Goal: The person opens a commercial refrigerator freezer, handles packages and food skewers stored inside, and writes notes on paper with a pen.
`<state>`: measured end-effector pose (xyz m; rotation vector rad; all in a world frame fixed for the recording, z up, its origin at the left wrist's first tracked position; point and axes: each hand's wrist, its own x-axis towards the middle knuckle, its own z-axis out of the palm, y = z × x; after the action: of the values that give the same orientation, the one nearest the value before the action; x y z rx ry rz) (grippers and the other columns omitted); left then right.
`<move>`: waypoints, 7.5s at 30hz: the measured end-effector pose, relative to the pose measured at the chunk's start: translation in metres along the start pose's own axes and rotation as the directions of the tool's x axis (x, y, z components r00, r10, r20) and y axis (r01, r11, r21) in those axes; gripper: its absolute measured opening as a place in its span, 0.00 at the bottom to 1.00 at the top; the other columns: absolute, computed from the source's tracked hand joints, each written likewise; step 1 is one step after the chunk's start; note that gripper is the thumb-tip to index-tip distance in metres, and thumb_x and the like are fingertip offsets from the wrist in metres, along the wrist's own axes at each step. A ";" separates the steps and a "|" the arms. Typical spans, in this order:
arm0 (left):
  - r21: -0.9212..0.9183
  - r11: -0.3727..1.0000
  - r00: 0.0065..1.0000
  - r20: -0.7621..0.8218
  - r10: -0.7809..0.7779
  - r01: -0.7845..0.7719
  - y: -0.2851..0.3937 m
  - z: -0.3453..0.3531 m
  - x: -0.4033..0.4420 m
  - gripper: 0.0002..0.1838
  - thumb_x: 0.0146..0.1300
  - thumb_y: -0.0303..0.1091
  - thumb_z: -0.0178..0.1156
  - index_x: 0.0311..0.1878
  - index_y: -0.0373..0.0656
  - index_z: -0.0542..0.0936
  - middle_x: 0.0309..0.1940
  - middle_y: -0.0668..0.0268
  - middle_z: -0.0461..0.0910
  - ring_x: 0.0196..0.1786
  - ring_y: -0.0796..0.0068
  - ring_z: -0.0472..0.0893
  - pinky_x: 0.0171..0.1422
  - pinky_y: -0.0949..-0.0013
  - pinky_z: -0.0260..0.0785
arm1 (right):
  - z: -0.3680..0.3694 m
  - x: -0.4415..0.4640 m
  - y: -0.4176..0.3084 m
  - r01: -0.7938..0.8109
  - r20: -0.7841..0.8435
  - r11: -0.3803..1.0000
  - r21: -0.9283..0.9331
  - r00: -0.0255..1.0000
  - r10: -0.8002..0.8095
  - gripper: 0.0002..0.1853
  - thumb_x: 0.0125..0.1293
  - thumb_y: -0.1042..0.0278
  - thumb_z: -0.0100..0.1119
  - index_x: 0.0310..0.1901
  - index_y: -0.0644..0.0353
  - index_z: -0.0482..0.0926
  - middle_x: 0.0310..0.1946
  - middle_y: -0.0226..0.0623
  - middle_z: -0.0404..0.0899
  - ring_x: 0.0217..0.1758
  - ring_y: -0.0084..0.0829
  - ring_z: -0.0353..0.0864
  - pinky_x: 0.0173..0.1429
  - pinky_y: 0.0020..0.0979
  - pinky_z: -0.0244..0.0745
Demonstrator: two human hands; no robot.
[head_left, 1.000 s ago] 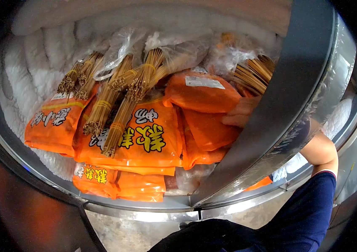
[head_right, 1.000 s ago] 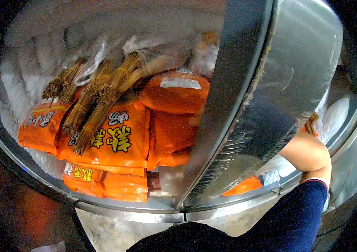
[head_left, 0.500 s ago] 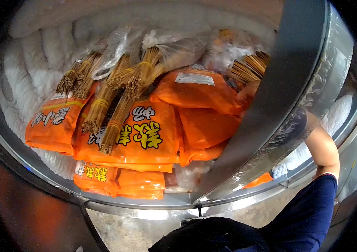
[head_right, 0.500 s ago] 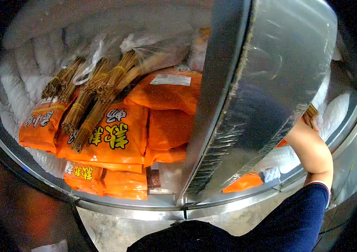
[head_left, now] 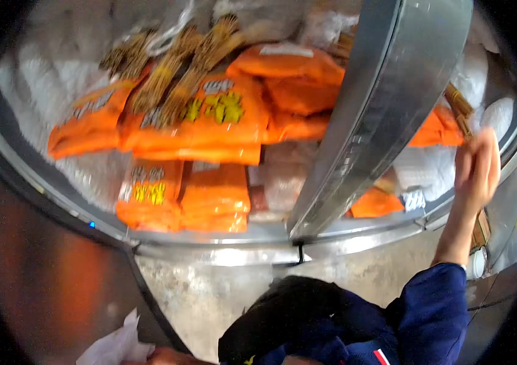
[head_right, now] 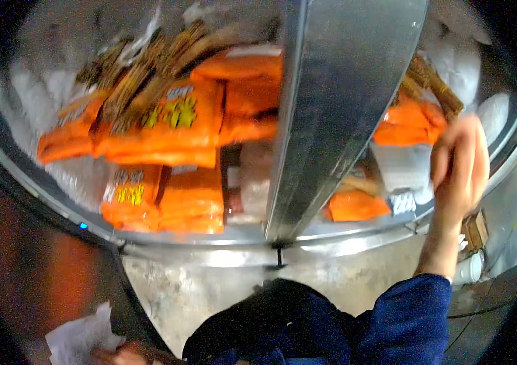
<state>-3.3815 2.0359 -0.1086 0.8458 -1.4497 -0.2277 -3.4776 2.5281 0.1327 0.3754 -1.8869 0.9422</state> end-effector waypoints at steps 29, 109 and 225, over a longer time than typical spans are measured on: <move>0.420 0.023 -0.397 0.837 0.377 0.907 0.151 -0.114 -0.075 0.22 0.66 0.30 0.50 0.59 0.27 0.64 0.54 0.53 0.71 0.53 0.67 0.74 0.57 0.66 0.67 | 0.107 -0.206 -0.032 -0.457 0.879 0.850 0.260 0.476 -0.012 0.24 0.51 0.66 0.63 0.50 0.67 0.72 0.48 0.52 0.75 0.52 0.45 0.74 0.55 0.37 0.69; 0.209 -0.179 -0.157 0.951 0.266 0.961 0.133 -0.096 -0.048 0.22 0.65 0.25 0.37 0.63 0.31 0.58 0.57 0.53 0.68 0.57 0.65 0.71 0.62 0.64 0.64 | 0.166 -0.198 -0.117 0.052 0.388 0.776 0.629 0.844 -0.371 0.04 0.48 0.80 0.56 0.28 0.64 0.74 0.23 0.35 0.76 0.28 0.36 0.79 0.46 0.37 0.79; 0.230 -0.148 -0.211 0.969 0.131 0.962 0.145 -0.095 -0.047 0.25 0.63 0.26 0.42 0.64 0.32 0.57 0.58 0.52 0.66 0.59 0.60 0.69 0.63 0.61 0.62 | 0.144 -0.185 -0.098 0.038 0.330 0.857 0.514 0.913 -0.238 0.09 0.46 0.77 0.62 0.33 0.61 0.78 0.27 0.39 0.77 0.31 0.36 0.79 0.38 0.32 0.76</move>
<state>-3.3511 2.2010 -0.0445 0.3332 -1.0209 -2.8819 -3.4163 2.3320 -0.0176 1.0674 -1.9004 1.3290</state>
